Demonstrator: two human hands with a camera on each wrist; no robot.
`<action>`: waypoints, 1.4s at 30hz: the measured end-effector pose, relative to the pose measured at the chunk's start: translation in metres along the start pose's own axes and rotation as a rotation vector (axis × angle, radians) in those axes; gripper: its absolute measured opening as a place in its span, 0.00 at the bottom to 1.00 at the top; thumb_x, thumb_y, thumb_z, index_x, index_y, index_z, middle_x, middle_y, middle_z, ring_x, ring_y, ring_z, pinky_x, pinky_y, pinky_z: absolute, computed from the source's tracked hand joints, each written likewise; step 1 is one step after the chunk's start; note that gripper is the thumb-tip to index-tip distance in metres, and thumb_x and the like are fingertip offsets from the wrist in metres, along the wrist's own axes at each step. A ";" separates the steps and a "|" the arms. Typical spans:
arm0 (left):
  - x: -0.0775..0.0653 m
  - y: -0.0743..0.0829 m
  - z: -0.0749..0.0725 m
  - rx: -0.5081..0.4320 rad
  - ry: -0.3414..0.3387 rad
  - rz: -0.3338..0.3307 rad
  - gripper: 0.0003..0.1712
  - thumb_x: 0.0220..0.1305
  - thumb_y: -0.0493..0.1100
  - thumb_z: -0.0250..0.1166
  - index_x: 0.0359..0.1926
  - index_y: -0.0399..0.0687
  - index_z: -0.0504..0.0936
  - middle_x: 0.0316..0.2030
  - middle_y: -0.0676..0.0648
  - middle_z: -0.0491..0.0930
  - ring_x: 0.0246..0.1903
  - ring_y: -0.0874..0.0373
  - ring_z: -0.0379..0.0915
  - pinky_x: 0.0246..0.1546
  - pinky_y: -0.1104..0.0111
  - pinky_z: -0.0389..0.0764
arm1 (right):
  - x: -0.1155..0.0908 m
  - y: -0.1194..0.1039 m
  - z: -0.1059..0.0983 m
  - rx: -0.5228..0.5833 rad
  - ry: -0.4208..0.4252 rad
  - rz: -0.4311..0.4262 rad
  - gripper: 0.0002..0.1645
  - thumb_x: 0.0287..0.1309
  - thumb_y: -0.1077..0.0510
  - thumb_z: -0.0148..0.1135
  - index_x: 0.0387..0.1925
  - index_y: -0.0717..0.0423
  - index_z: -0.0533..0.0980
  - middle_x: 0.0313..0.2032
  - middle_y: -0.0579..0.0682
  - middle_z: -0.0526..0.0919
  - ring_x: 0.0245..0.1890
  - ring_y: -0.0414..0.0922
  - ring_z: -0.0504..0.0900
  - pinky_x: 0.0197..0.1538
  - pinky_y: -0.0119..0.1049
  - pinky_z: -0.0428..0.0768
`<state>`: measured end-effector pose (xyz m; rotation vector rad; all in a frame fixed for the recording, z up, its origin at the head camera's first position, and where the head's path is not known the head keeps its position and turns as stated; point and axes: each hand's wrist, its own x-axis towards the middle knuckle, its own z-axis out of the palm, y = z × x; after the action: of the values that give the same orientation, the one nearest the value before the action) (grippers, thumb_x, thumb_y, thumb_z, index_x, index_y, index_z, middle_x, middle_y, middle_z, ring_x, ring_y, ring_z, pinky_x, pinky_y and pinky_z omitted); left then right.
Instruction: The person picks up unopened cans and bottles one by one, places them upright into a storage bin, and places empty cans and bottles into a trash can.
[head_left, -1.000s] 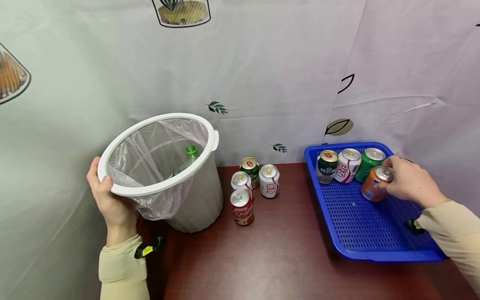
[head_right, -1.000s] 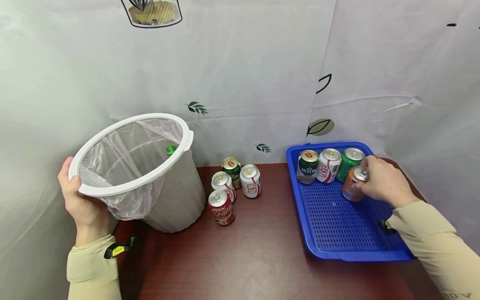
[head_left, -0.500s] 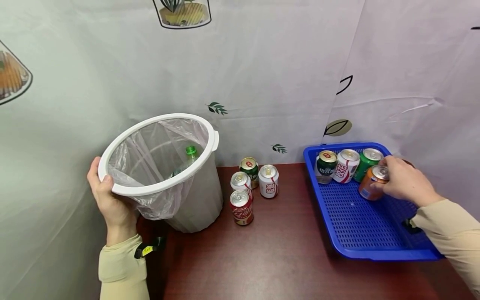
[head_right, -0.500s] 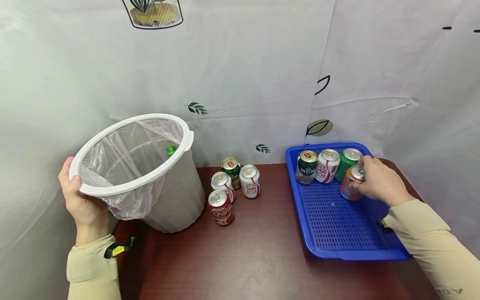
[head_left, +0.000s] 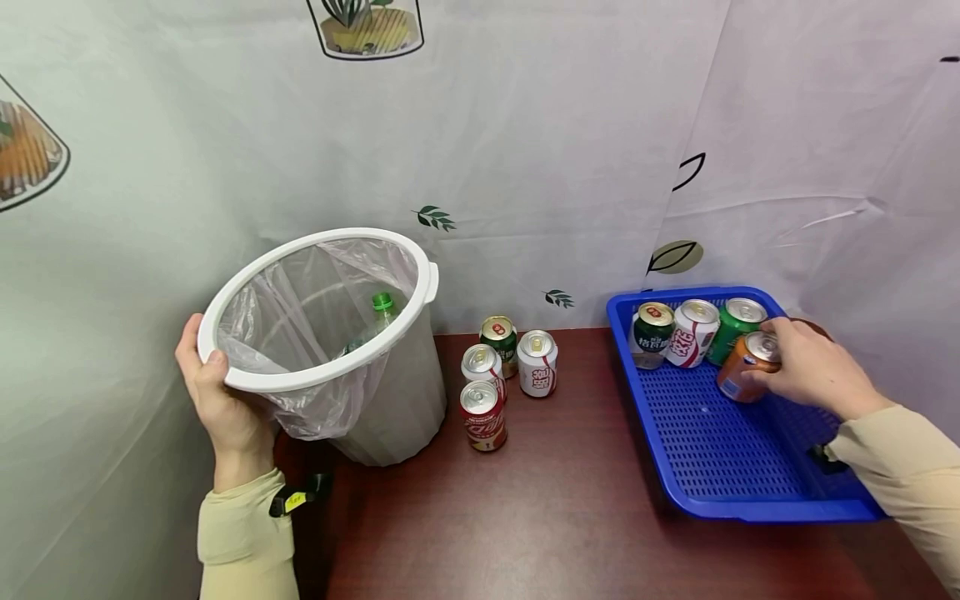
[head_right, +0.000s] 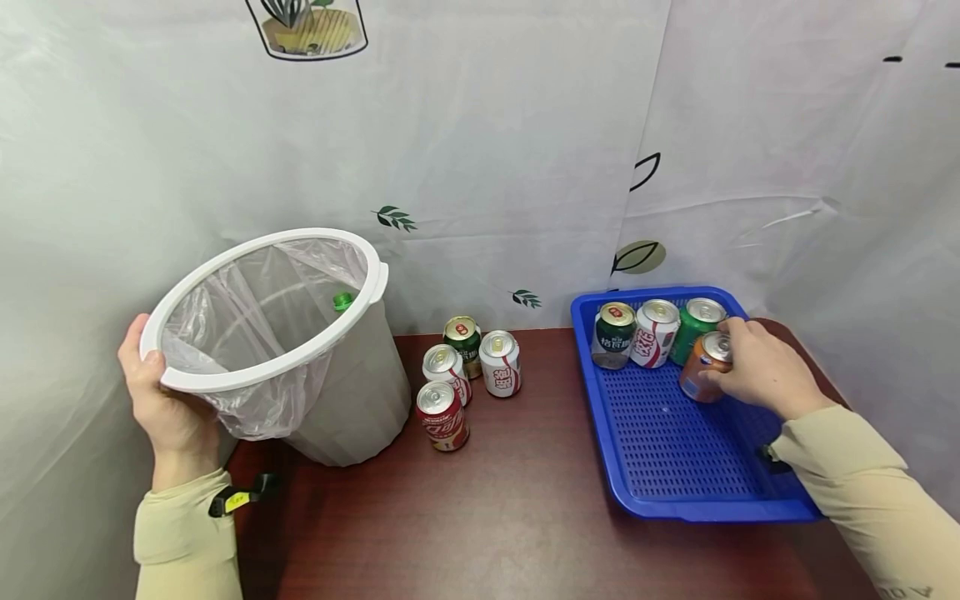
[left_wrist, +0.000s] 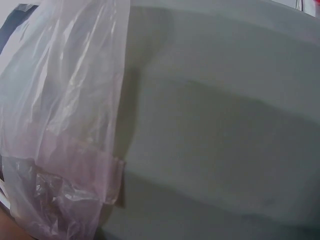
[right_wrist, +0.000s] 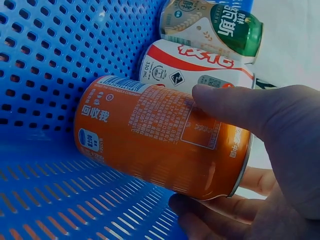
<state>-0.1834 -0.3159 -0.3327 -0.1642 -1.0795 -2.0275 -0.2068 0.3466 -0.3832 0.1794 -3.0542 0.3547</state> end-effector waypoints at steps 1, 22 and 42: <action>0.000 0.000 0.000 0.000 -0.001 0.001 0.37 0.57 0.39 0.53 0.70 0.39 0.64 0.63 0.37 0.69 0.54 0.47 0.71 0.52 0.65 0.77 | 0.000 0.000 0.000 0.000 0.003 -0.004 0.49 0.49 0.46 0.80 0.59 0.76 0.67 0.46 0.75 0.76 0.41 0.65 0.79 0.39 0.61 0.78; 0.000 -0.001 -0.002 0.005 0.015 0.007 0.37 0.56 0.39 0.55 0.69 0.40 0.66 0.63 0.37 0.70 0.54 0.47 0.71 0.51 0.66 0.77 | -0.023 0.042 -0.015 -0.036 -0.035 0.047 0.52 0.57 0.51 0.75 0.63 0.88 0.61 0.52 0.85 0.74 0.51 0.80 0.74 0.50 0.74 0.72; 0.002 -0.009 -0.005 0.014 -0.004 0.045 0.38 0.57 0.41 0.55 0.71 0.39 0.66 0.63 0.35 0.70 0.54 0.46 0.72 0.52 0.64 0.77 | -0.043 0.073 -0.015 0.170 -0.302 0.093 0.53 0.68 0.48 0.66 0.64 0.93 0.53 0.56 0.91 0.65 0.39 0.69 0.85 0.38 0.52 0.86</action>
<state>-0.1898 -0.3177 -0.3404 -0.1836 -1.0828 -1.9796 -0.1719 0.4259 -0.3879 0.1068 -3.3356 0.6508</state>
